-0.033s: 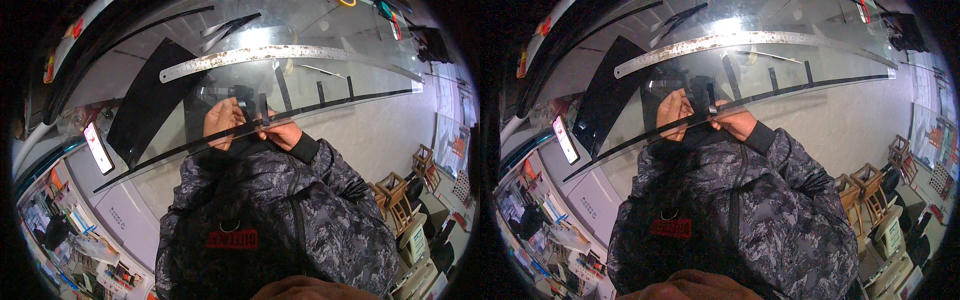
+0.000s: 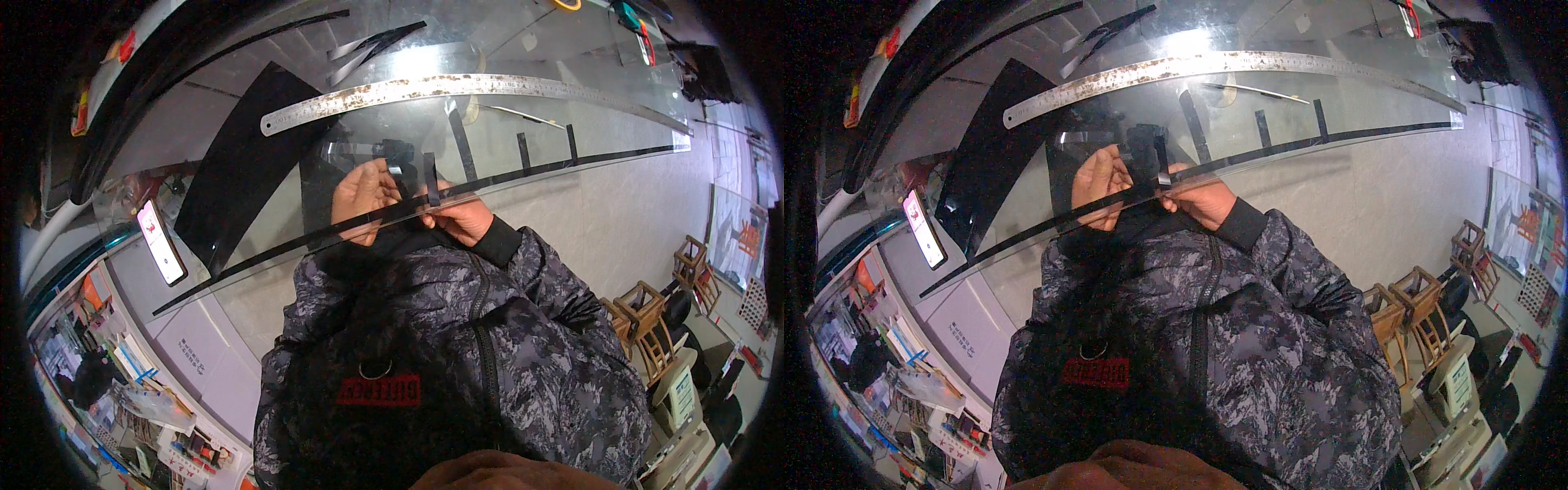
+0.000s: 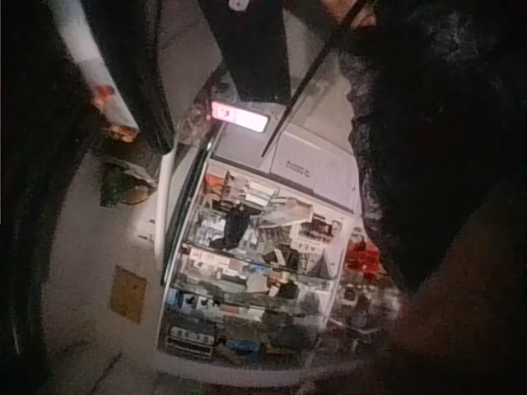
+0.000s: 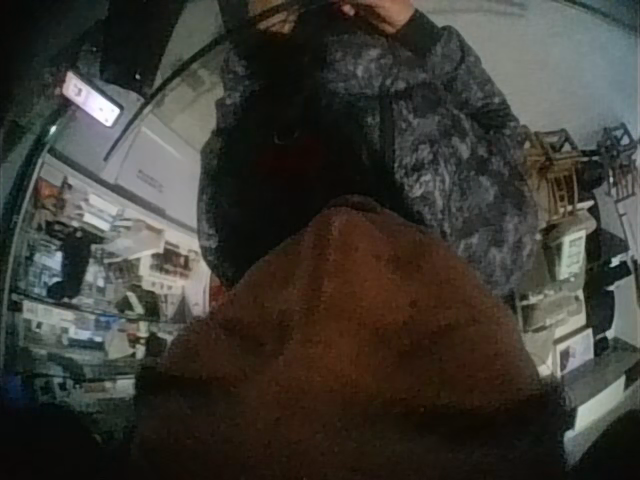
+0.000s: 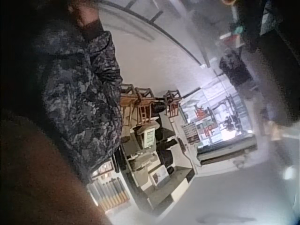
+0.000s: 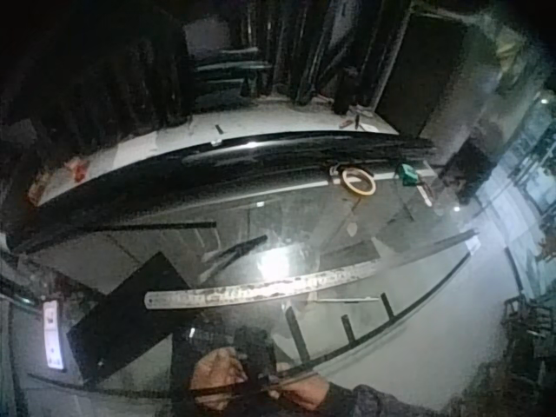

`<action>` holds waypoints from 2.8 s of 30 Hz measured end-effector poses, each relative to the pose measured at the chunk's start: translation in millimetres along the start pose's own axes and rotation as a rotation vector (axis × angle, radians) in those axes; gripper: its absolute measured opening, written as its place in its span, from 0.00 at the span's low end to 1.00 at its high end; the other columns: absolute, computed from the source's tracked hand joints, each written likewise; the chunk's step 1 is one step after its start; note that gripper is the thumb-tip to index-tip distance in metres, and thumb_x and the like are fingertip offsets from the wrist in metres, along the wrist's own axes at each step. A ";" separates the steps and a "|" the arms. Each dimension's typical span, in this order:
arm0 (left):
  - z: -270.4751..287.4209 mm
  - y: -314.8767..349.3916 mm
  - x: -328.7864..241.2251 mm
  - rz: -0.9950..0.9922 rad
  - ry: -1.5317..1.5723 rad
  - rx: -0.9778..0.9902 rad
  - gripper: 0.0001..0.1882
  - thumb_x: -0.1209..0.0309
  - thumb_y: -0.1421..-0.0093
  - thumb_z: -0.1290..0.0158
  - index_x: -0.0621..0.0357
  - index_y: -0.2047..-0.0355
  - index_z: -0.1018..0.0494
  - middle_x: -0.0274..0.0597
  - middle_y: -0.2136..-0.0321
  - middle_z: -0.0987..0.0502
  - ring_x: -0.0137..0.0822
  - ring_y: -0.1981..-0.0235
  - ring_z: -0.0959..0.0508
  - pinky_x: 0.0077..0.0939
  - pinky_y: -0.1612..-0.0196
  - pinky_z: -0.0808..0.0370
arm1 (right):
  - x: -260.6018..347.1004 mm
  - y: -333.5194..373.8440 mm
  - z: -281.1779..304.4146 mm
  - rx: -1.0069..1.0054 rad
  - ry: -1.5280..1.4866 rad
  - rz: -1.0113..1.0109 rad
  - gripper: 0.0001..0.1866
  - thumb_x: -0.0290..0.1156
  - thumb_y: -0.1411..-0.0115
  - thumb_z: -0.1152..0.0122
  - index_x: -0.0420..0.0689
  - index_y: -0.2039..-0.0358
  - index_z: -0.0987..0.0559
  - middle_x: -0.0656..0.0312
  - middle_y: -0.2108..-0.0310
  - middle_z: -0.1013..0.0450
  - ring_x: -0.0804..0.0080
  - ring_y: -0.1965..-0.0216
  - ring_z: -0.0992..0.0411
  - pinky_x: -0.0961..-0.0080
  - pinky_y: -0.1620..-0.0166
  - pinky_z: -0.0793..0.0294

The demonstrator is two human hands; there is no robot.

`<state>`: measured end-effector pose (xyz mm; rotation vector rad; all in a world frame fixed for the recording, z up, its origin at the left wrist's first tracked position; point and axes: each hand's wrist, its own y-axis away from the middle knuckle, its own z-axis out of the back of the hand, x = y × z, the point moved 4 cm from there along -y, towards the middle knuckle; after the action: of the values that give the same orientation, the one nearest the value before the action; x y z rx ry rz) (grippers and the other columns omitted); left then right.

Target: The person assembles small black plastic components on a glass table, then measures and marks a black sheet using a metal ruler and a utility knife. The person handles the components and sheet directly with their hands.

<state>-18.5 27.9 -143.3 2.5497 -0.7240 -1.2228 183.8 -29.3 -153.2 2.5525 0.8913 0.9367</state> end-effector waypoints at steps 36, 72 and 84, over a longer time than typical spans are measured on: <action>-1.4 -8.6 -12.4 -0.001 0.124 0.076 0.19 0.67 0.21 0.40 0.61 0.36 0.24 0.41 0.53 0.14 0.24 0.65 0.16 0.14 0.65 0.17 | -11.9 -7.3 12.2 -0.075 -0.092 -0.017 0.17 0.22 0.27 0.31 0.42 0.42 0.25 0.51 0.60 0.17 0.63 0.61 0.17 0.70 0.57 0.19; -100.0 56.8 -100.0 -0.615 -1.173 0.363 0.20 0.75 0.34 0.33 0.61 0.42 0.18 0.50 0.45 0.18 0.51 0.44 0.18 0.41 0.38 0.22 | -13.9 0.6 29.7 -0.102 0.153 -0.073 0.15 0.24 0.29 0.33 0.31 0.46 0.18 0.57 0.60 0.18 0.73 0.63 0.19 0.75 0.58 0.19; -109.8 12.4 -100.5 -0.600 -1.612 0.104 0.24 0.66 0.38 0.28 0.57 0.43 0.19 0.43 0.55 0.20 0.50 0.51 0.19 0.44 0.49 0.20 | -16.9 3.0 36.9 -0.144 0.104 -0.140 0.16 0.24 0.26 0.33 0.29 0.42 0.17 0.53 0.57 0.15 0.70 0.61 0.16 0.74 0.57 0.16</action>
<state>9.2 68.3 -2.2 1.2833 -0.1106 -3.4173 199.4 -44.1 -187.7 2.3070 0.9796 1.0582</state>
